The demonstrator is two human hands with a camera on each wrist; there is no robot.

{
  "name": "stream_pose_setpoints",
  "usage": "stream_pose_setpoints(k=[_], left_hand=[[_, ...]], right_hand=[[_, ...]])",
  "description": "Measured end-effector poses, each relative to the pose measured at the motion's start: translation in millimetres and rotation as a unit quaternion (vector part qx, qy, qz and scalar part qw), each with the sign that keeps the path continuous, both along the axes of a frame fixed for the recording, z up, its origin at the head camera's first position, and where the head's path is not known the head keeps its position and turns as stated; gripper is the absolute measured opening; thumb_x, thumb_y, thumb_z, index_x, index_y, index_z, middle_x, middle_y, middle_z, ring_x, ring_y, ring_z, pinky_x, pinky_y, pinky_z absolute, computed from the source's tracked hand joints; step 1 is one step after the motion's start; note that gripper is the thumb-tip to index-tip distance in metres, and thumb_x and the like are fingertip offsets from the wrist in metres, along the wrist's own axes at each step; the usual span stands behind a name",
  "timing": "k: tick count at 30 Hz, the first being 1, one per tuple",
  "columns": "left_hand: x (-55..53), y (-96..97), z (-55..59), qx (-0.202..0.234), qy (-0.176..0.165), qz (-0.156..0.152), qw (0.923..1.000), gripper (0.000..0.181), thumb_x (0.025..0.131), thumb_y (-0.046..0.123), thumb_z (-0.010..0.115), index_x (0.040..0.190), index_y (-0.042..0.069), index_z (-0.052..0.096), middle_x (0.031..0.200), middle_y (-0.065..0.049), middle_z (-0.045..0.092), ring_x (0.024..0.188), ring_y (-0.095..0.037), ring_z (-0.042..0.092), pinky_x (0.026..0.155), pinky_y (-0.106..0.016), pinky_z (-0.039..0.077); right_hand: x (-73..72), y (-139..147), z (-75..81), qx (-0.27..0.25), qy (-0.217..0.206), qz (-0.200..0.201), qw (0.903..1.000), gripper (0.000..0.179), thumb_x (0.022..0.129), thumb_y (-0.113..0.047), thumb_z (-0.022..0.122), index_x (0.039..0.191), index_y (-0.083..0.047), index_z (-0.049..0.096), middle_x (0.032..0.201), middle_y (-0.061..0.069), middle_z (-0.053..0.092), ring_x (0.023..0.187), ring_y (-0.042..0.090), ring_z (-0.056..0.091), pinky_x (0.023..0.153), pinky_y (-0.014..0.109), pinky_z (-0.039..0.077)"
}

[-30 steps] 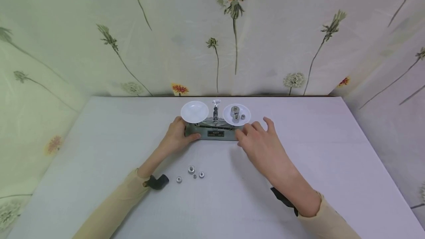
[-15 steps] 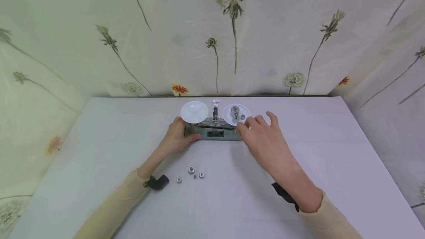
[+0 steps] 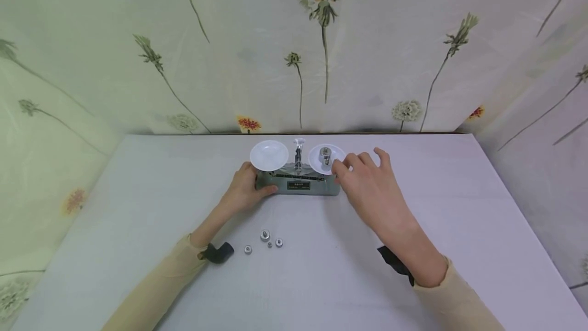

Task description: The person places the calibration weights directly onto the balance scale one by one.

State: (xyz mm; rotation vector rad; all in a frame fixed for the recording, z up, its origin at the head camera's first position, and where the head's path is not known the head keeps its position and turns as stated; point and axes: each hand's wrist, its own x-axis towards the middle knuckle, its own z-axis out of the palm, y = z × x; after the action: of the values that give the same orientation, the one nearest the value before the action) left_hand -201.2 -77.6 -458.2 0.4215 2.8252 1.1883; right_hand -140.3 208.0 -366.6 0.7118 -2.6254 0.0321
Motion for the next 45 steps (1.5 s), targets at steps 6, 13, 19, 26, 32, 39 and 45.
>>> stream_pose_setpoints(k=[6,13,19,26,32,39,45], left_hand=[[0.3,-0.1,0.8,0.000,-0.001,0.000,1.0000,0.072,0.093,0.021,0.086,0.153,-0.003,0.053,0.145,-0.029,0.062,0.144,-0.043,0.052,0.122,-0.064,0.040],[2.1,-0.3,2.1,0.002,-0.011,0.006,0.9999,0.072,0.093,0.021,0.085,0.153,-0.003,0.052,0.149,-0.029,0.059,0.144,-0.045,0.051,0.121,-0.064,0.041],[2.9,-0.7,2.0,0.003,-0.018,0.010,0.9998,0.073,0.094,0.022,0.085,0.154,-0.003,0.052,0.151,-0.030,0.057,0.144,-0.047,0.052,0.120,-0.065,0.042],[1.8,-1.0,-0.5,0.004,-0.013,0.009,0.9999,0.073,0.093,0.021,0.085,0.153,-0.003,0.053,0.150,-0.030,0.058,0.144,-0.047,0.051,0.120,-0.065,0.042],[1.8,-0.6,-0.8,0.001,-0.017,0.012,0.9998,0.073,0.093,0.022,0.085,0.154,-0.003,0.052,0.151,-0.031,0.056,0.143,-0.047,0.052,0.120,-0.065,0.043],[1.5,0.0,0.5,0.004,-0.017,0.009,0.9998,0.073,0.094,0.022,0.085,0.154,-0.002,0.052,0.151,-0.030,0.057,0.144,-0.046,0.052,0.121,-0.065,0.042],[-0.9,0.3,-0.3,0.000,-0.014,0.009,0.9999,0.073,0.094,0.022,0.085,0.154,-0.003,0.052,0.151,-0.030,0.057,0.144,-0.046,0.052,0.120,-0.064,0.043]], right_hand=[[-2.7,-0.1,1.1,-0.010,0.010,0.002,0.9999,0.025,0.089,-0.009,0.087,0.107,-0.010,0.070,0.100,0.011,0.076,0.097,0.039,0.074,0.106,0.073,0.047],[-7.5,-1.9,1.1,-0.013,0.016,0.005,0.9998,0.021,0.091,-0.010,0.086,0.105,-0.011,0.070,0.099,0.009,0.075,0.098,0.039,0.073,0.107,0.072,0.047],[-12.9,-2.2,-0.7,-0.004,0.012,0.003,0.9999,0.020,0.092,-0.012,0.085,0.105,-0.010,0.071,0.098,0.009,0.075,0.099,0.039,0.074,0.108,0.072,0.047],[-17.3,-2.5,-2.7,-0.009,0.014,0.002,0.9999,0.019,0.092,-0.012,0.085,0.105,-0.008,0.073,0.100,0.011,0.076,0.098,0.040,0.074,0.107,0.073,0.047],[-19.8,-1.9,-5.7,-0.019,0.016,0.001,0.9997,0.019,0.091,-0.012,0.086,0.104,-0.008,0.072,0.099,0.011,0.076,0.098,0.041,0.074,0.107,0.073,0.047],[-21.6,-2.6,-6.6,-0.027,0.016,0.000,0.9995,0.020,0.090,-0.011,0.086,0.103,-0.008,0.072,0.098,0.012,0.076,0.098,0.041,0.074,0.107,0.075,0.046],[-23.1,-3.2,-6.0,-0.025,0.013,-0.004,0.9996,0.019,0.091,-0.012,0.086,0.104,-0.008,0.072,0.099,0.013,0.076,0.099,0.041,0.073,0.108,0.076,0.045]])
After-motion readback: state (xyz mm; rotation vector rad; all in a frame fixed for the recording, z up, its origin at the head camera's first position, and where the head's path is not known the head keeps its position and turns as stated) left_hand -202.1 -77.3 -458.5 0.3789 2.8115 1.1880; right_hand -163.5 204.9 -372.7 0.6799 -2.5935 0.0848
